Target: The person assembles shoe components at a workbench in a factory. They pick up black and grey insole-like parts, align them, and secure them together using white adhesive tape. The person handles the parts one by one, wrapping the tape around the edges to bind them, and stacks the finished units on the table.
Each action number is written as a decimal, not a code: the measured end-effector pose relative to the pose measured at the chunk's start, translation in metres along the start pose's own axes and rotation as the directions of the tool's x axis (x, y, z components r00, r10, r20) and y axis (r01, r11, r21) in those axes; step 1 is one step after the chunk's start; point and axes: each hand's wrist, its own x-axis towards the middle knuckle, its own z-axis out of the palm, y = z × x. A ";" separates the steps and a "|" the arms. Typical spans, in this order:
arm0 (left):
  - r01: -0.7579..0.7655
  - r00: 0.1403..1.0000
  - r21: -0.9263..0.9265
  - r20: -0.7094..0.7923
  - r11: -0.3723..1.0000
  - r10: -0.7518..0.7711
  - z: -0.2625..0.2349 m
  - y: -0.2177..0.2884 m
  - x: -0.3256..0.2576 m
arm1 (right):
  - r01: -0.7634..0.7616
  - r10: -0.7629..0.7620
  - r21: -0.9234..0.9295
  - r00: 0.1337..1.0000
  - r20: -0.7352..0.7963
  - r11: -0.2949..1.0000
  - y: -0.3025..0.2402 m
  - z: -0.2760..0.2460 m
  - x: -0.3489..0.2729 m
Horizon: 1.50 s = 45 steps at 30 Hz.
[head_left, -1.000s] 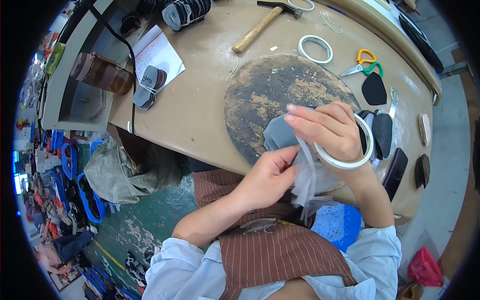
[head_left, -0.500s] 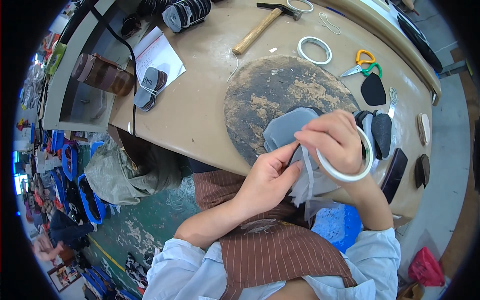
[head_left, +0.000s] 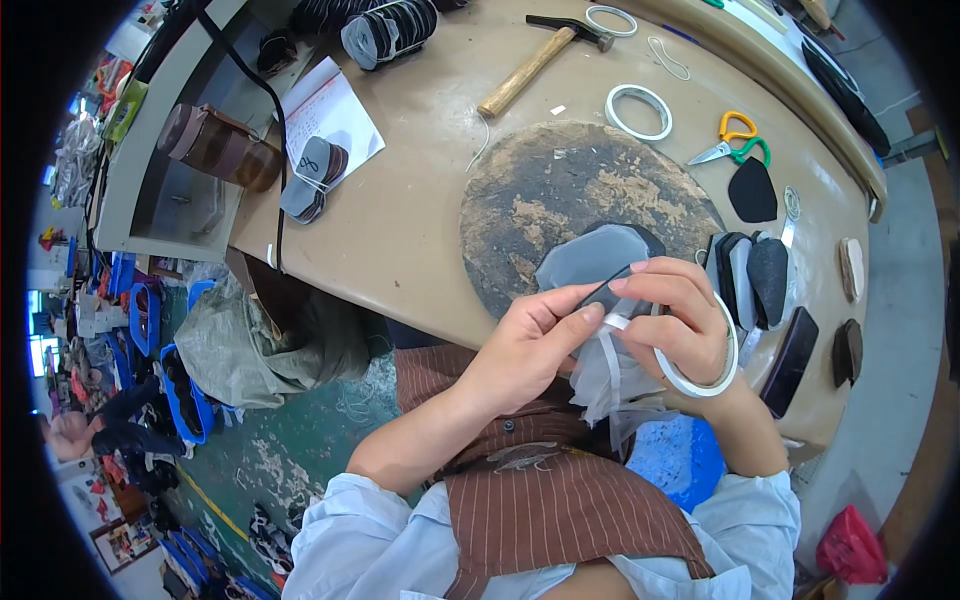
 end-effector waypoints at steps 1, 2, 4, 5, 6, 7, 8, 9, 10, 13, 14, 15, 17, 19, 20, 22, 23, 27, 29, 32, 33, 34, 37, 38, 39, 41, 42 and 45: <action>0.000 1.000 0.059 -0.010 0.998 0.001 0.000 0.002 -0.001 | 0.022 -0.022 0.006 1.000 0.013 1.000 -0.001 -0.001 0.001; 0.001 1.000 0.117 -0.021 0.993 0.002 -0.001 0.005 -0.001 | 0.044 -0.044 0.012 0.999 0.026 0.999 -0.002 -0.004 0.003; -0.040 0.997 0.167 -0.064 0.985 0.052 -0.003 0.007 0.001 | 0.031 -0.050 0.184 0.994 0.098 0.982 -0.006 -0.010 0.001; -0.086 0.990 0.161 -0.094 0.983 0.102 -0.004 0.007 0.004 | -0.012 -0.045 0.339 0.986 0.160 0.941 -0.010 -0.017 -0.004; -0.133 0.980 0.155 -0.128 0.979 0.153 -0.006 0.007 0.006 | -0.223 -0.081 0.649 0.911 0.404 0.728 -0.017 -0.036 -0.007; -0.135 0.983 0.073 -0.119 0.988 0.143 -0.010 0.009 0.006 | -0.342 -0.316 0.800 0.786 0.531 0.492 -0.020 -0.050 -0.001; -0.130 0.986 0.099 -0.091 0.987 0.139 -0.010 0.011 0.007 | -0.475 -0.419 0.751 0.630 0.655 0.460 -0.024 -0.069 -0.007; -0.124 0.989 0.122 -0.068 0.985 0.133 -0.009 0.012 0.007 | -0.442 -0.333 0.725 0.677 0.656 0.529 -0.026 -0.076 -0.001; -0.118 0.991 0.146 -0.045 0.982 0.126 -0.007 0.012 0.006 | -0.412 -0.247 0.689 0.722 0.646 0.596 -0.027 -0.080 0.004; -0.070 0.997 0.319 -0.013 0.945 0.079 0.004 0.015 0.006 | -0.218 0.133 0.245 0.937 0.322 0.945 -0.020 -0.051 0.020; -0.141 0.990 0.325 0.019 0.935 0.142 0.007 0.014 0.006 | -0.195 0.163 0.105 0.953 0.256 0.975 -0.016 -0.038 0.026; -0.213 0.977 0.328 0.048 0.920 0.209 0.010 0.012 0.006 | -0.175 0.179 -0.037 0.966 0.186 0.984 -0.013 -0.031 0.029; -0.288 0.957 0.334 0.108 0.897 0.267 0.011 0.010 0.001 | -0.150 0.177 -0.148 0.965 0.195 0.978 -0.015 -0.027 0.033; -0.244 0.969 0.372 0.066 0.895 0.236 0.010 0.009 -0.010 | -0.075 0.114 -0.224 0.980 0.165 0.972 -0.020 -0.014 0.036; -0.323 0.943 0.463 0.083 0.825 0.322 0.009 0.010 -0.012 | -0.099 0.135 -0.216 0.978 0.157 0.971 -0.023 -0.012 0.037; -0.424 0.899 0.466 0.115 0.777 0.422 0.015 0.005 -0.004 | -0.219 0.227 -0.248 0.974 0.005 0.944 -0.029 -0.008 0.029; -0.478 0.872 0.463 0.146 0.746 0.468 0.014 0.000 0.003 | -0.167 0.176 -0.235 0.984 0.015 0.958 -0.027 -0.009 0.022; -0.336 0.938 0.091 0.125 0.937 0.324 0.009 0.003 0.004 | -0.036 0.042 -0.119 0.998 0.052 0.992 -0.017 -0.007 0.009; -0.226 0.959 -0.055 0.160 0.973 0.232 0.006 0.001 -0.005 | -0.024 0.031 -0.058 0.993 0.116 0.998 -0.017 -0.006 0.007; -0.304 0.945 0.010 0.129 0.953 0.300 0.009 -0.002 -0.001 | -0.132 0.139 -0.053 0.978 0.156 0.990 -0.015 -0.009 0.006; -0.369 0.925 0.115 0.137 0.922 0.353 0.009 -0.002 0.000 | -0.184 0.191 -0.061 0.972 0.138 0.981 -0.013 -0.009 0.004; -0.428 0.903 0.219 0.152 0.877 0.402 0.009 -0.003 0.001 | -0.218 0.223 -0.049 0.967 0.125 0.975 -0.015 -0.008 0.003; -0.462 0.887 0.265 0.164 0.846 0.432 0.007 -0.006 0.005 | -0.216 0.218 -0.031 0.967 0.129 0.976 -0.017 -0.009 0.005; -0.451 0.892 0.236 0.163 0.861 0.422 0.008 -0.004 0.004 | -0.149 0.153 -0.041 0.976 0.156 0.988 -0.016 -0.011 0.005; -0.413 0.909 0.158 0.138 0.897 0.394 0.009 -0.002 0.001 | -0.081 0.089 -0.049 0.979 0.184 0.995 -0.015 -0.013 0.004; -0.328 0.941 0.000 0.091 0.945 0.326 0.012 0.001 -0.007 | -0.088 0.090 -0.016 0.982 0.165 0.996 -0.014 -0.012 -0.002; -0.310 0.946 -0.029 0.092 0.950 0.311 0.012 -0.001 -0.007 | -0.092 0.090 0.004 0.984 0.156 0.996 -0.014 -0.012 -0.005; -0.272 0.956 -0.083 0.094 0.959 0.279 0.011 -0.007 -0.003 | -0.114 0.115 -0.014 0.981 0.154 0.993 -0.015 -0.010 -0.006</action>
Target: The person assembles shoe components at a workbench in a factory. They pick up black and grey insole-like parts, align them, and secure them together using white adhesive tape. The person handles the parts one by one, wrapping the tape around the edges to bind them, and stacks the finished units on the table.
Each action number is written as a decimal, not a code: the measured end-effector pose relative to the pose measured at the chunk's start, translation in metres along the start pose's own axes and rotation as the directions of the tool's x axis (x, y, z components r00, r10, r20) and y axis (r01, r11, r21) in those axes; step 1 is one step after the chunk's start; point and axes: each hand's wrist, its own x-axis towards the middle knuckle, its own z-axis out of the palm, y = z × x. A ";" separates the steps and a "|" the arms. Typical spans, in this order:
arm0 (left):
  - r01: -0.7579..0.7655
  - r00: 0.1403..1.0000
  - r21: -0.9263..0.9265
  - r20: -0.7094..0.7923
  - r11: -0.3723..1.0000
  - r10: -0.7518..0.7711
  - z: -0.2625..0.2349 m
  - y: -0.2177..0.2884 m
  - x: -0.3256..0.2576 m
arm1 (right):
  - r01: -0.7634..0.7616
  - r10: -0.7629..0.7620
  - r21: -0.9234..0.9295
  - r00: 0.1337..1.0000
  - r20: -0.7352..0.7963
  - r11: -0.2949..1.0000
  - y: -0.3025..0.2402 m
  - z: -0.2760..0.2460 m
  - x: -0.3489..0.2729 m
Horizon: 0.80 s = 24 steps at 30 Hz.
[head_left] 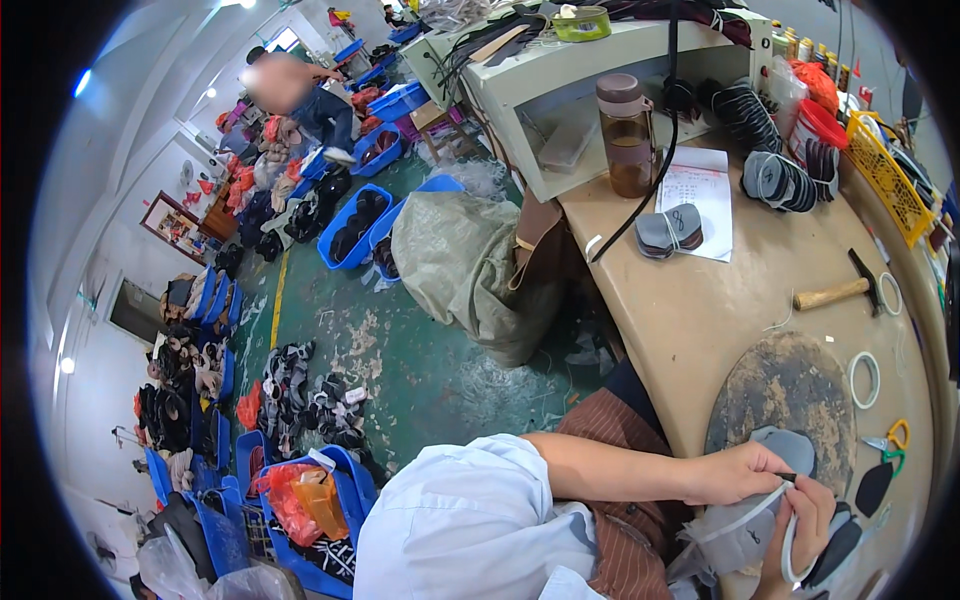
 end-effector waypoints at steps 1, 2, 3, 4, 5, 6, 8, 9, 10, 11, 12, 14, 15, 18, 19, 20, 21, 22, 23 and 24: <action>0.002 1.000 0.005 -0.003 1.000 -0.002 -0.001 -0.002 0.002 | 0.007 -0.007 -0.040 1.000 0.017 0.999 -0.002 -0.001 0.001; 0.006 1.000 0.014 -0.004 1.000 -0.006 -0.002 -0.005 0.005 | 0.014 -0.011 -0.080 0.999 0.030 0.997 -0.004 -0.003 0.001; 0.024 1.000 0.068 -0.002 0.997 -0.024 -0.004 -0.008 0.008 | 0.020 -0.015 -0.119 0.999 0.044 0.993 -0.006 -0.004 0.002; 0.042 0.999 0.122 -0.001 0.992 -0.042 -0.007 -0.011 0.011 | 0.014 -0.012 -0.141 1.000 0.014 0.990 -0.008 -0.003 0.002; 0.055 0.998 0.175 0.000 0.983 -0.056 -0.009 -0.012 0.013 | 0.010 -0.012 -0.165 1.000 -0.014 0.986 -0.011 -0.002 0.003; 0.077 0.997 0.178 -0.011 0.981 -0.076 -0.010 -0.014 0.014 | 0.005 -0.013 -0.188 0.999 -0.042 0.982 -0.013 -0.002 0.003; 0.119 0.993 0.181 -0.030 0.976 -0.116 -0.011 -0.015 0.015 | 0.192 -0.196 -0.157 0.981 -0.008 0.969 -0.006 -0.008 -0.002; 0.113 0.994 0.206 -0.019 0.972 -0.112 -0.010 -0.012 0.016 | 0.281 -0.283 -0.142 0.959 0.007 0.949 0.001 -0.012 -0.008; 0.107 0.994 0.231 -0.006 0.967 -0.109 -0.009 -0.007 0.016 | 0.296 -0.295 -0.178 0.955 0.036 0.938 0.006 -0.012 -0.020; 0.106 0.994 0.254 -0.001 0.961 -0.110 -0.007 -0.004 0.015 | 0.267 -0.265 -0.196 0.964 0.034 0.944 0.004 -0.012 -0.019; 0.065 0.997 0.262 0.020 0.963 -0.072 -0.004 -0.004 0.015 | 0.235 -0.234 -0.215 0.972 0.031 0.948 0.000 -0.012 -0.016; -0.018 0.998 0.269 0.066 0.963 0.000 0.003 -0.006 0.015 | 0.174 -0.186 -0.244 0.982 -0.028 0.954 -0.005 -0.010 -0.010; -0.061 0.998 0.365 0.028 0.929 0.054 0.003 -0.006 0.016 | 0.192 -0.201 -0.224 0.979 -0.019 0.955 -0.008 -0.011 -0.008; -0.187 0.967 0.600 -0.029 0.778 0.255 -0.007 -0.003 0.028 | 0.215 -0.215 0.021 0.977 0.002 0.976 -0.013 -0.020 -0.013; -0.236 0.937 0.662 -0.039 0.711 0.348 -0.012 0.007 0.034 | 0.108 -0.140 0.210 0.980 0.142 0.972 -0.014 -0.030 -0.020; -0.197 0.934 0.604 -0.123 0.772 0.335 -0.019 0.015 0.038 | -0.032 -0.085 0.388 0.956 0.280 0.921 -0.016 -0.041 -0.028; -0.119 0.946 0.492 -0.206 0.862 0.248 -0.029 0.027 0.043 | -0.192 -0.048 0.530 0.913 0.406 0.826 -0.017 -0.052 -0.038; -0.149 0.941 0.515 -0.189 0.844 0.281 -0.044 0.036 0.048 | -0.334 0.079 0.469 0.872 0.483 0.818 -0.014 -0.059 -0.052; -0.115 0.951 0.253 -0.251 0.961 0.180 -0.059 0.039 0.049 | -0.395 0.120 0.405 0.822 0.557 0.825 -0.012 -0.061 -0.059; -0.081 0.953 0.215 -0.269 0.973 0.139 -0.074 0.046 0.049 | -0.443 0.152 0.340 0.765 0.626 0.829 -0.008 -0.060 -0.060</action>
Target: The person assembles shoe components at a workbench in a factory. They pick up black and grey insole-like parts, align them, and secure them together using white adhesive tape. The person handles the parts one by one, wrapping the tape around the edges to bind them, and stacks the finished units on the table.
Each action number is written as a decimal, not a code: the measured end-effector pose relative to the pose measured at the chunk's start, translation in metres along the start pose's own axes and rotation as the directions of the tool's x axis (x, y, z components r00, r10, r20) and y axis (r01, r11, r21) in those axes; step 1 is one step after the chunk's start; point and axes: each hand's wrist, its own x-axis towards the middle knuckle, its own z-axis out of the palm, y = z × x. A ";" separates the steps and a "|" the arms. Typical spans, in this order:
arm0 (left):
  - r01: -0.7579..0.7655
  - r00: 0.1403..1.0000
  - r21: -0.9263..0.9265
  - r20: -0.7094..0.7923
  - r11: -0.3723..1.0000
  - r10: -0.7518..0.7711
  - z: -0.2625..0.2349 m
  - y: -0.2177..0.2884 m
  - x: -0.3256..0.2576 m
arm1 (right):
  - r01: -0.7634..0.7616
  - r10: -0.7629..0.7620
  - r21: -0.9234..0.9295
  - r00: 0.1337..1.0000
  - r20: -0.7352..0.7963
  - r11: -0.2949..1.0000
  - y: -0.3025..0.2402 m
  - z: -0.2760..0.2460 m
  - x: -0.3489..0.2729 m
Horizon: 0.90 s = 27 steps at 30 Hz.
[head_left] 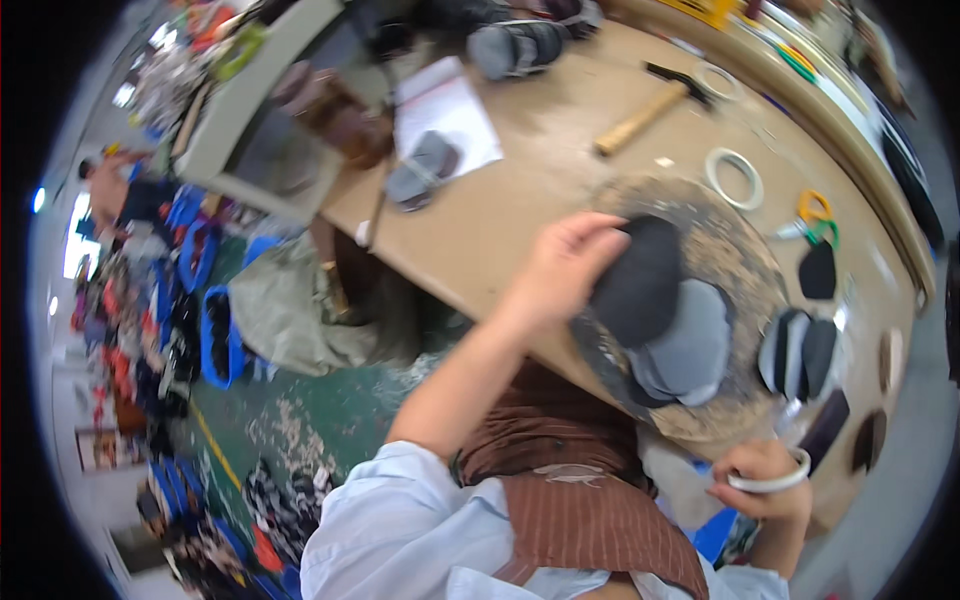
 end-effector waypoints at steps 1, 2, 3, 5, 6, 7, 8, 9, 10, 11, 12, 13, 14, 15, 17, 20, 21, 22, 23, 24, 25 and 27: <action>-0.006 0.999 0.109 -0.046 0.994 0.011 -0.019 -0.004 0.005 | -0.061 0.062 -0.021 0.996 0.068 0.998 0.003 -0.001 0.001; -0.063 0.992 0.369 -0.081 0.927 0.099 -0.038 -0.016 0.018 | -0.023 0.023 -0.011 0.999 0.037 1.000 0.003 -0.001 0.001; -0.128 0.966 0.684 -0.080 0.718 0.248 -0.046 -0.020 0.023 | 0.027 -0.027 0.001 1.000 0.003 1.000 0.004 0.000 0.002; -0.150 0.922 0.879 -0.041 0.453 0.384 -0.046 -0.015 0.018 | 0.106 -0.105 0.010 0.988 -0.110 0.994 0.001 -0.001 0.011; -0.200 0.894 0.894 -0.001 0.401 0.448 -0.041 -0.016 0.019 | 0.117 -0.113 0.006 0.972 -0.207 0.993 0.000 -0.004 0.015; -0.244 0.858 0.906 0.036 0.346 0.512 -0.035 -0.017 0.019 | 0.129 -0.125 -0.004 0.947 -0.297 0.992 -0.003 -0.008 0.022; -0.248 0.813 0.933 0.053 0.261 0.580 -0.028 -0.018 0.013 | 0.161 -0.151 0.000 0.924 -0.352 0.987 -0.006 -0.011 0.031; -0.317 0.821 0.898 0.098 0.304 0.563 -0.018 -0.018 0.007 | 0.192 -0.178 -0.005 0.896 -0.407 0.981 -0.009 -0.015 0.042; -0.380 0.824 0.857 0.142 0.348 0.548 -0.007 -0.018 -0.003 | 0.224 -0.205 -0.013 0.865 -0.458 0.974 -0.011 -0.018 0.053; -0.509 0.827 0.710 0.248 0.486 0.504 0.005 -0.018 -0.016 | 0.246 -0.253 -0.079 0.843 -0.476 0.966 -0.010 -0.020 0.065; -0.526 0.850 0.589 0.344 0.614 0.398 0.026 -0.015 -0.031 | 0.253 -0.292 -0.146 0.819 -0.494 0.957 -0.007 -0.018 0.076; -0.492 0.853 0.535 0.455 0.687 0.256 0.040 -0.017 -0.045 | 0.271 -0.342 -0.211 0.796 -0.499 0.939 -0.005 -0.019 0.089; -0.470 0.876 0.689 0.438 0.552 0.200 0.054 -0.026 -0.061 | 0.146 -0.323 -0.345 0.779 -0.538 0.927 0.003 -0.021 0.105; -0.437 0.899 0.756 0.389 0.488 0.203 0.063 -0.036 -0.066 | 0.013 -0.314 -0.464 0.753 -0.578 0.886 0.011 -0.023 0.119; -0.365 0.926 0.834 0.280 0.415 0.253 0.073 -0.042 -0.061 | -0.048 -0.127 -0.257 0.772 -0.623 0.965 0.019 -0.025 0.137; -0.326 0.893 0.901 0.194 0.287 0.406 0.071 -0.047 -0.049 | -0.165 -0.114 -0.397 0.799 -0.591 0.903 0.044 -0.015 0.147; -0.340 0.893 0.887 0.200 0.313 0.403 0.066 -0.053 -0.047 | -0.202 -0.151 -0.514 0.812 -0.564 0.834 0.053 -0.011 0.150; -0.354 0.893 0.872 0.207 0.339 0.400 0.060 -0.061 -0.045 | -0.199 -0.211 -0.570 0.793 -0.572 0.797 0.056 -0.002 0.146; -0.361 0.894 0.858 0.206 0.365 0.398 0.055 -0.068 -0.044 | -0.175 -0.247 -0.566 0.769 -0.589 0.805 0.056 0.004 0.143; -0.370 0.891 0.860 0.221 0.352 0.396 0.052 -0.072 -0.043 | -0.151 -0.282 -0.564 0.743 -0.606 0.812 0.055 0.009 0.139; -0.380 0.888 0.861 0.237 0.339 0.394 0.049 -0.075 -0.042 | -0.128 -0.316 -0.561 0.716 -0.623 0.818 0.055 0.012 0.135; -0.402 0.883 0.861 0.274 0.312 0.380 0.046 -0.078 -0.043 | -0.142 -0.266 -0.505 0.713 -0.649 0.851 0.052 0.020 0.128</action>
